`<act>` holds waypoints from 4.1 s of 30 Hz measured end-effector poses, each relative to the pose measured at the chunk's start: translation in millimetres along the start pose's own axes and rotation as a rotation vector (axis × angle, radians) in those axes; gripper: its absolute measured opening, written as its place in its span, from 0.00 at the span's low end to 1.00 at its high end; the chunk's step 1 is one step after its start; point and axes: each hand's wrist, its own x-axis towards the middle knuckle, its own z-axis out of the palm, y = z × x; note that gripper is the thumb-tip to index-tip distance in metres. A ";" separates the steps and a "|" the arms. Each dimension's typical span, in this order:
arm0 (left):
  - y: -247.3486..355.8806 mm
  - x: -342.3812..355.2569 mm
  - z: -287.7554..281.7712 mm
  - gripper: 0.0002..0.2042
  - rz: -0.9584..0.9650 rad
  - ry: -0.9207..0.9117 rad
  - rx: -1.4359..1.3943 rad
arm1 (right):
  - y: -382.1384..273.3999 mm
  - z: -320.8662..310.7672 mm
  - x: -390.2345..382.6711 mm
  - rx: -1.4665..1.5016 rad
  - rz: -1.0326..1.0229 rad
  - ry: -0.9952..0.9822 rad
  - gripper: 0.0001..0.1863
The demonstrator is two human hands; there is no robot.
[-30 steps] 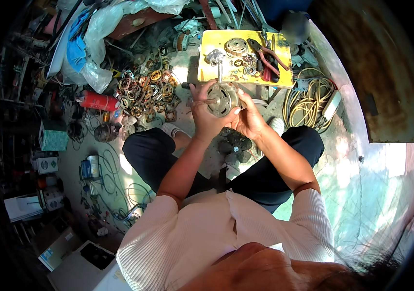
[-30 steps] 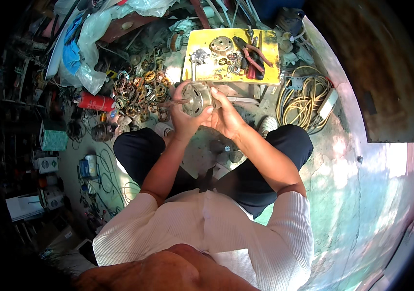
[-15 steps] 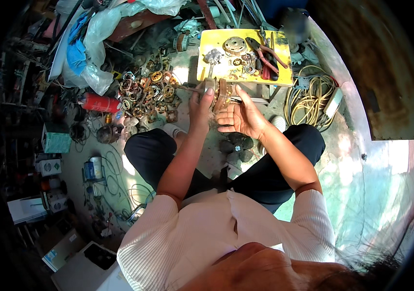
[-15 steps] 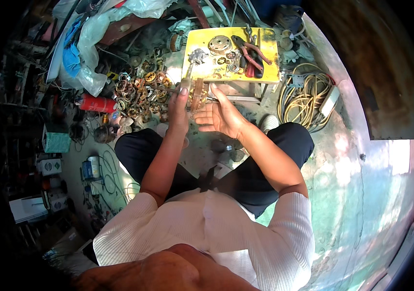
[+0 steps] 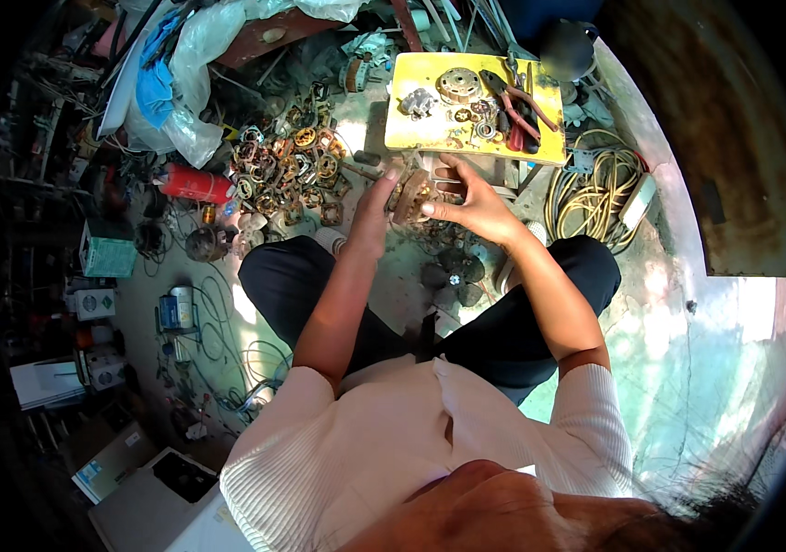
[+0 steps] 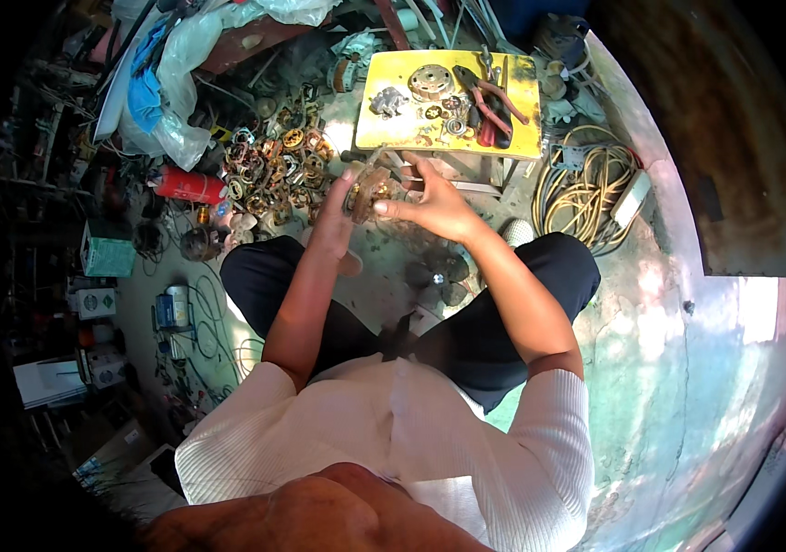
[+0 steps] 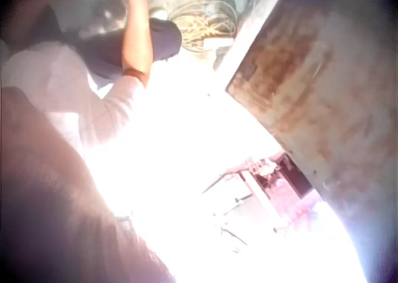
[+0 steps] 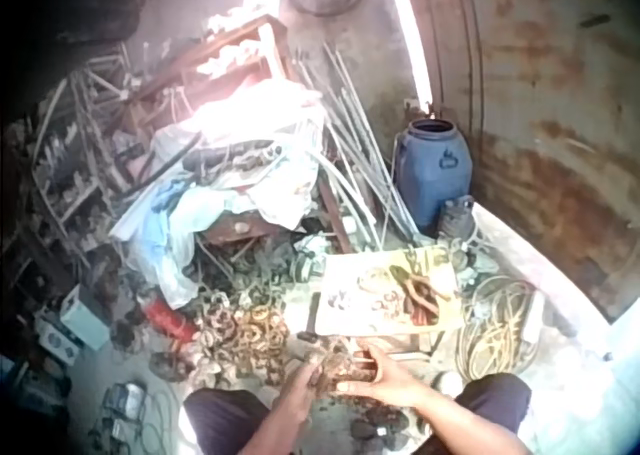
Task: The person manipulates a small electric motor component by hand, using a screwdriver and pliers to pry and detach pieces, then retrieves another motor part from a pile and continues prying it with a screwdriver.
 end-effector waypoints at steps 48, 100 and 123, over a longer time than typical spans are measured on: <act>-21.0 -8.8 21.9 0.23 0.021 -0.054 -0.144 | -21.2 37.6 -21.2 -0.695 -0.217 0.259 0.38; -2.6 32.3 -200.0 0.44 0.190 0.676 -0.430 | 51.1 47.8 -73.4 0.372 0.410 -0.265 0.27; 38.3 35.3 -88.2 0.40 -0.370 -0.075 -0.776 | 28.0 19.5 -2.1 0.988 0.341 -0.223 0.31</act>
